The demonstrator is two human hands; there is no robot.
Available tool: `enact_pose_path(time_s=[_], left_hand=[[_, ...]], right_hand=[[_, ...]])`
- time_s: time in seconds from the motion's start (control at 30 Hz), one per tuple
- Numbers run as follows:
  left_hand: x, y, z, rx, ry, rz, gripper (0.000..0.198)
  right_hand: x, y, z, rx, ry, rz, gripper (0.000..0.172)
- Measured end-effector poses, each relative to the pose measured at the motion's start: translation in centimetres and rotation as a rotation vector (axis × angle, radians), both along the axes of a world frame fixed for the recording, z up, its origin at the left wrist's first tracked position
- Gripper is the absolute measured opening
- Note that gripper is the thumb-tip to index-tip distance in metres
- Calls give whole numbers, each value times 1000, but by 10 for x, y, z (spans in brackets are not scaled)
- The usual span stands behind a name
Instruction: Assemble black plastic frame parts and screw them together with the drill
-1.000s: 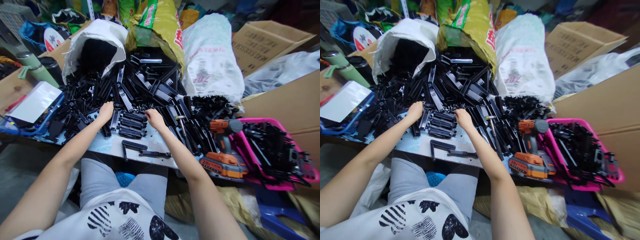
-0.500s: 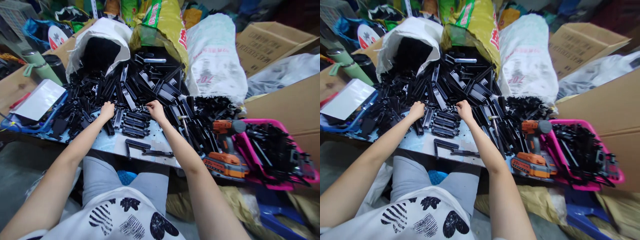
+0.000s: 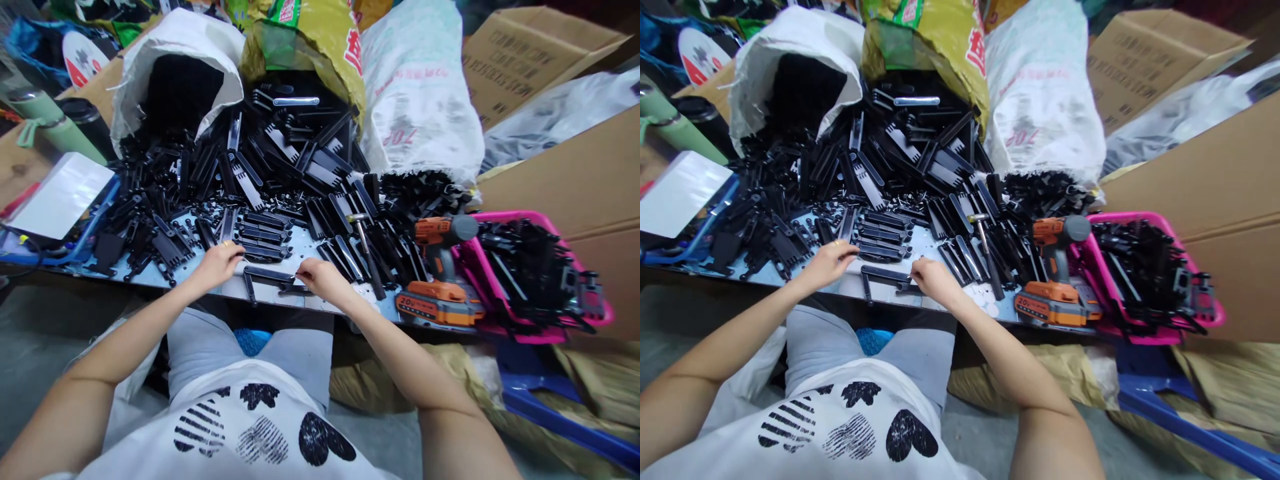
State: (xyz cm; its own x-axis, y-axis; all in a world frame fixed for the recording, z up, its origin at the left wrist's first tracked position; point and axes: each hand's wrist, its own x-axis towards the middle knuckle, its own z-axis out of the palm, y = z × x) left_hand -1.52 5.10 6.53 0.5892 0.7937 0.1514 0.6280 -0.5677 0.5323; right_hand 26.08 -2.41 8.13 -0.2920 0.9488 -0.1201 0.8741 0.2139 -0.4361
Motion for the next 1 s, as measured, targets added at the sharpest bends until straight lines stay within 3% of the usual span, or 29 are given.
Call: enact_pose_path(time_s=[0.1, 0.23, 0.33, 0.43, 0.6, 0.67, 0.77, 0.83, 0.9, 1.0], left_hand=[[7, -18, -7, 24, 70, -42, 22], [14, -22, -6, 121, 265, -110, 27], [19, -22, -3, 170, 330, -180, 33], [22, -23, -3, 195, 339, -163, 35], [24, -28, -10, 207, 341, -212, 30], [23, -33, -14, 178, 274, -142, 31], [21, -48, -20, 42, 206, 122, 36], [23, -63, -23, -127, 304, 264, 35], [33, -78, -26, -272, 431, 325, 37], [55, -92, -30, -327, 480, 405, 38]], right_hand=[[-8, -5, 4, 11, -189, 57, 17], [-17, -11, 2, 31, -304, 102, 19], [-14, -10, -2, 31, -251, 113, 17], [-8, -9, -4, 55, -169, 80, 14], [-21, -9, -12, 323, 16, 90, 18], [-38, -6, -21, 430, 135, 134, 23], [-65, 2, -40, 474, 211, 246, 33], [-74, 7, -53, 446, 234, 302, 38], [-77, 9, -64, 415, 293, 308, 39], [-74, 9, -72, 380, 371, 267, 38]])
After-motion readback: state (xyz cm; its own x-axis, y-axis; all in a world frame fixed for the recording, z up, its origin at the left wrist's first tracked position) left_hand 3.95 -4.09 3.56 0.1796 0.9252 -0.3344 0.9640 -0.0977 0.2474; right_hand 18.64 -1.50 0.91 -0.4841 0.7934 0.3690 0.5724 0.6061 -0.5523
